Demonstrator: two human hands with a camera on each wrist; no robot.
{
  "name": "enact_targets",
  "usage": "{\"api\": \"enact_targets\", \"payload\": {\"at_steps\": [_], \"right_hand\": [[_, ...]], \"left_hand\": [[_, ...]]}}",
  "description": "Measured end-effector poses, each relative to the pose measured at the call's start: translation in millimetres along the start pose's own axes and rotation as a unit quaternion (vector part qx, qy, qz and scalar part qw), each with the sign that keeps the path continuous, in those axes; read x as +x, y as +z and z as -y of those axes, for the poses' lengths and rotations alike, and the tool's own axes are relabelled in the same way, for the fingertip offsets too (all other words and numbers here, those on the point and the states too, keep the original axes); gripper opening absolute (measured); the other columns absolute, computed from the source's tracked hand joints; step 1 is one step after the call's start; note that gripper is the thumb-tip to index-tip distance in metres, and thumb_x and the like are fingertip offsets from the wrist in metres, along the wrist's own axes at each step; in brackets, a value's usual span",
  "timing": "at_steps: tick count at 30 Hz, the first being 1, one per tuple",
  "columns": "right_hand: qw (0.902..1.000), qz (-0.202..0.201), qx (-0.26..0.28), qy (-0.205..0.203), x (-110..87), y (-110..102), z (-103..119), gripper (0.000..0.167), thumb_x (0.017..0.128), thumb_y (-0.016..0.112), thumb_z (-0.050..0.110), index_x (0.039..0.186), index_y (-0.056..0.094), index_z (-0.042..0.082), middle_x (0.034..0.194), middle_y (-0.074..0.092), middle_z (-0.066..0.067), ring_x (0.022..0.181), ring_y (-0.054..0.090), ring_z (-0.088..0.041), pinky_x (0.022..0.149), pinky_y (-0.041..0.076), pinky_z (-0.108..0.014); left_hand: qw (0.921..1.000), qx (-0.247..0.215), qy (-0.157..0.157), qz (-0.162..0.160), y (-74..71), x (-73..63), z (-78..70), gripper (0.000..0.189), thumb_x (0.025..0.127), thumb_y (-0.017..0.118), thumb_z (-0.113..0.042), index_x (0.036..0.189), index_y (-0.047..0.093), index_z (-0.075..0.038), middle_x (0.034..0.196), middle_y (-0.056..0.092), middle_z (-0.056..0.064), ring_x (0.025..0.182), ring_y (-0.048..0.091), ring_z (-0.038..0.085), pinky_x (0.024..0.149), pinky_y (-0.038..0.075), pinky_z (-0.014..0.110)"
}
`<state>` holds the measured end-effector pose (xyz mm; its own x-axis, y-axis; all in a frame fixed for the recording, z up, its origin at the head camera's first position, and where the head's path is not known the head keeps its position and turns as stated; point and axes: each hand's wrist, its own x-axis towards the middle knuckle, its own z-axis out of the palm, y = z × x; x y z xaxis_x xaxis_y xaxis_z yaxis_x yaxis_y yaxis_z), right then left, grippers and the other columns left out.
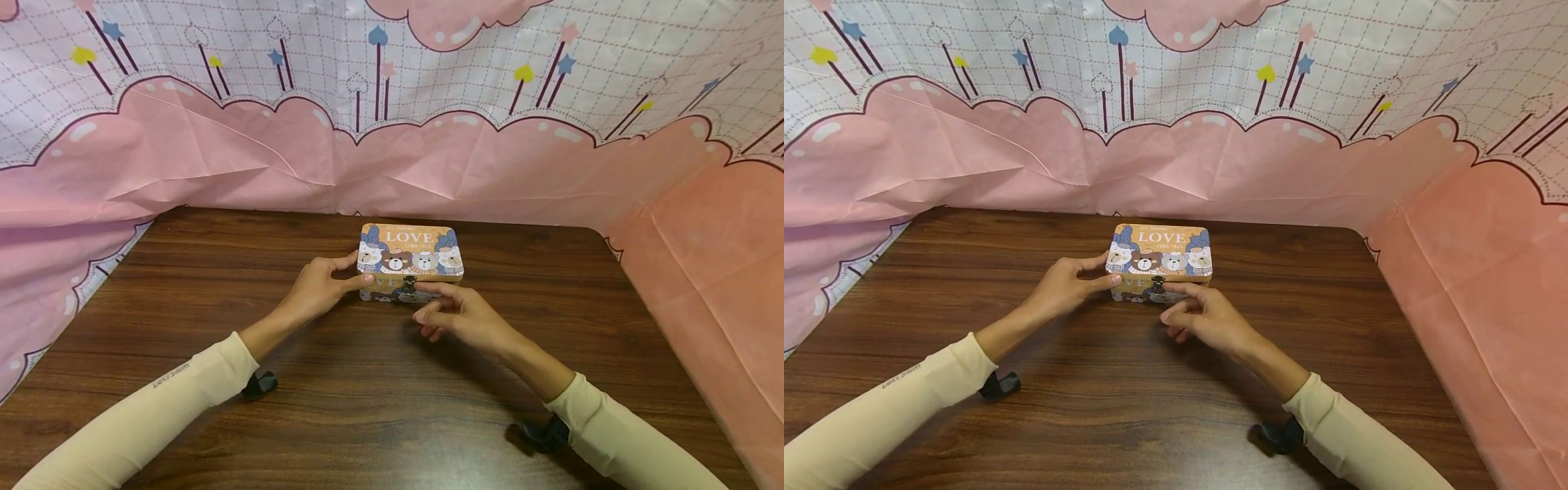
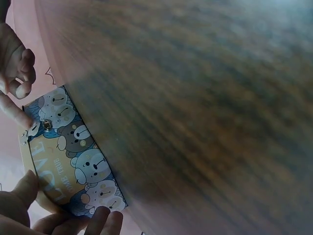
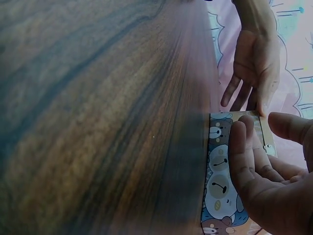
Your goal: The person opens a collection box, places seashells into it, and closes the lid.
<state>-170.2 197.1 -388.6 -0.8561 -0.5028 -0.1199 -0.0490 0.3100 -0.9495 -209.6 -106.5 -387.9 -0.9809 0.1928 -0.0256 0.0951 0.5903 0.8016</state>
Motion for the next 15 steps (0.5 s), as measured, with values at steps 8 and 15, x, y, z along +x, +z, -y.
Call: {"api": "enact_targets", "payload": {"at_steps": [8, 15], "right_hand": [[0.9998, 0.006, -0.016, -0.005, 1.2, 1.8, -4.1, 0.062, 0.11, 0.07, 0.009, 0.166, 0.048, -0.006, 0.126, 0.079, -0.032, 0.099, 0.08, -0.024, 0.085, 0.072, -0.037], [0.9993, 0.002, -0.035, 0.013, 1.6, 2.7, -4.3, 0.064, 0.109, 0.073, 0.011, 0.167, 0.049, -0.003, 0.125, 0.08, -0.029, 0.099, 0.081, -0.028, 0.085, 0.073, -0.039]], "left_hand": [[0.9998, 0.015, 0.001, 0.012, 2.7, 0.4, 4.8, 0.075, 0.103, 0.083, -0.048, 0.166, 0.056, -0.017, 0.171, 0.052, 0.013, 0.166, 0.042, 0.041, 0.14, 0.034, 0.065], [0.9998, 0.019, 0.0, 0.009, 3.2, -0.8, 3.7, 0.075, 0.103, 0.084, -0.047, 0.165, 0.057, -0.015, 0.171, 0.052, 0.015, 0.166, 0.042, 0.041, 0.139, 0.035, 0.065]]}}
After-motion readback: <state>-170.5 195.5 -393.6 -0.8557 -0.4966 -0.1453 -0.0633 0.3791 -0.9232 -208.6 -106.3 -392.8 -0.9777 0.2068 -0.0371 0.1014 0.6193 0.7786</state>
